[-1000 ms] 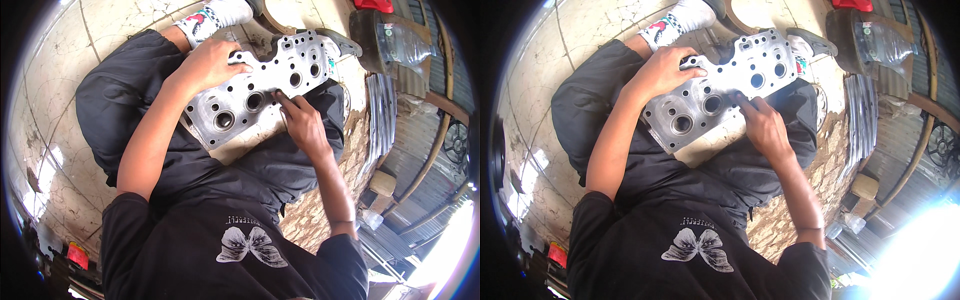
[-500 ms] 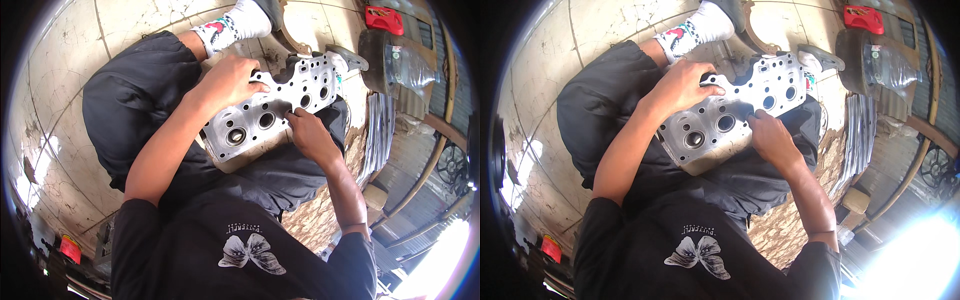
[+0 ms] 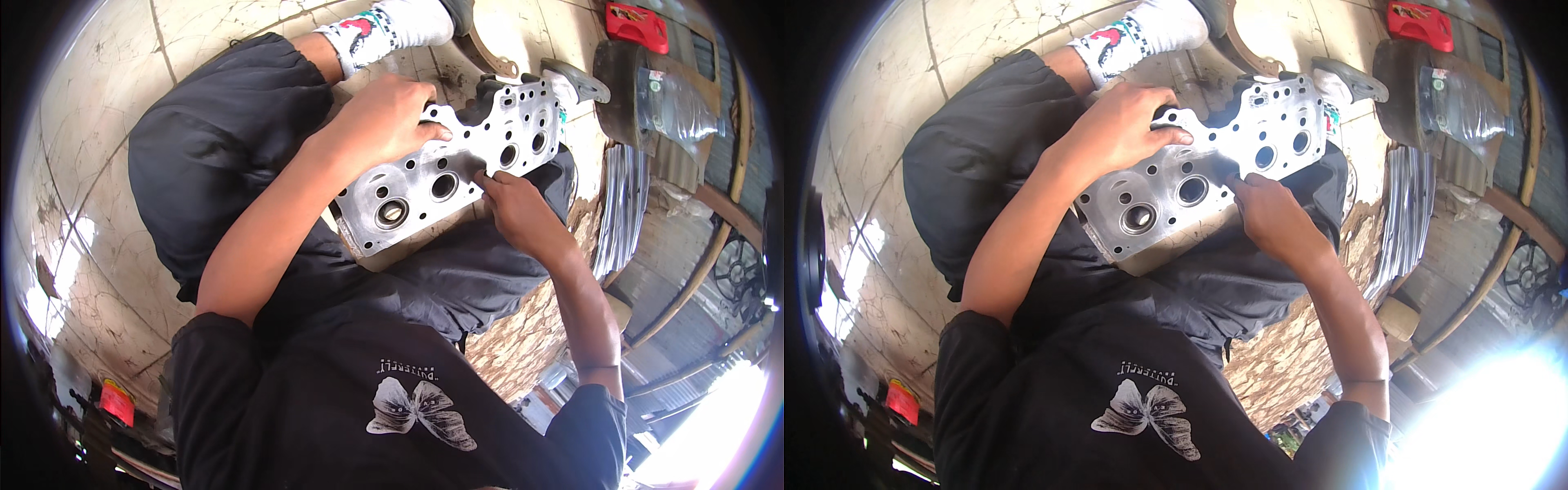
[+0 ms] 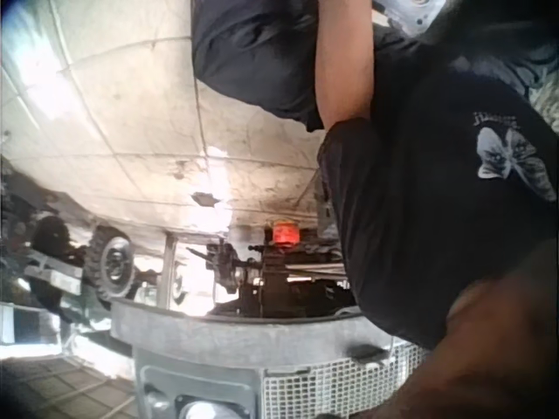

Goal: The person sits on the floor and scrubs a metal engine cylinder head with a small abrasive pad, repeatedly rubbing the surface and holes. The person rotates the part to access different areas and continues scrubbing until the end of the clip.

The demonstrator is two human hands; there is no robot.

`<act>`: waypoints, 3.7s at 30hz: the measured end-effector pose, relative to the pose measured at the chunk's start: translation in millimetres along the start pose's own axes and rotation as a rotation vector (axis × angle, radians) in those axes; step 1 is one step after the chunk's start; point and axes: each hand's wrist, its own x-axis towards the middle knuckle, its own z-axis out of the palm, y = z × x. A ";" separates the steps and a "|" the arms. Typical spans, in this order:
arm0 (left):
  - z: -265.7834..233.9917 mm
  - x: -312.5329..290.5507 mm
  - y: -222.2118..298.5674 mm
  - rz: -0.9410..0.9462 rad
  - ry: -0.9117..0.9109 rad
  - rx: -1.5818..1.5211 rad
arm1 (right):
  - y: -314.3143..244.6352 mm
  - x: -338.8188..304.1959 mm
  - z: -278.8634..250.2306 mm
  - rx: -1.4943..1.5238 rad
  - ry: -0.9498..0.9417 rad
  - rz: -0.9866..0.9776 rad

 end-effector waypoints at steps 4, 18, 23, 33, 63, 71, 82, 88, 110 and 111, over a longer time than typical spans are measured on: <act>10.9 0.3 -5.7 0.116 0.098 0.028 | 3.3 5.2 -3.1 -0.029 -0.085 -0.005; 1.2 2.8 2.1 0.036 0.008 0.029 | -12.6 -25.5 -5.8 0.134 -0.047 0.009; 5.6 -3.3 -1.7 0.070 0.051 0.048 | -20.2 -48.6 -18.4 0.197 0.099 0.158; 2.7 0.1 -1.1 0.051 -0.003 0.091 | -17.9 -23.2 30.3 0.106 0.359 0.152; -2.9 -0.6 3.2 0.044 0.017 0.067 | 14.5 -3.6 21.8 -0.051 0.132 -0.092; 0.4 -2.4 3.1 0.037 -0.003 0.052 | 2.3 -5.5 13.3 0.048 0.110 -0.009; -1.0 0.7 0.8 0.034 -0.027 0.085 | -1.0 -12.2 24.3 0.117 0.223 -0.010; -1.4 -0.3 2.1 0.057 0.019 0.068 | -3.3 -18.5 20.4 0.152 0.216 0.015; 135.1 -49.2 71.6 0.188 0.035 0.641 | 22.5 7.7 154.7 1.764 1.304 0.153; 151.1 -51.7 73.2 0.182 -0.041 0.702 | 23.9 6.3 151.5 1.761 1.292 0.151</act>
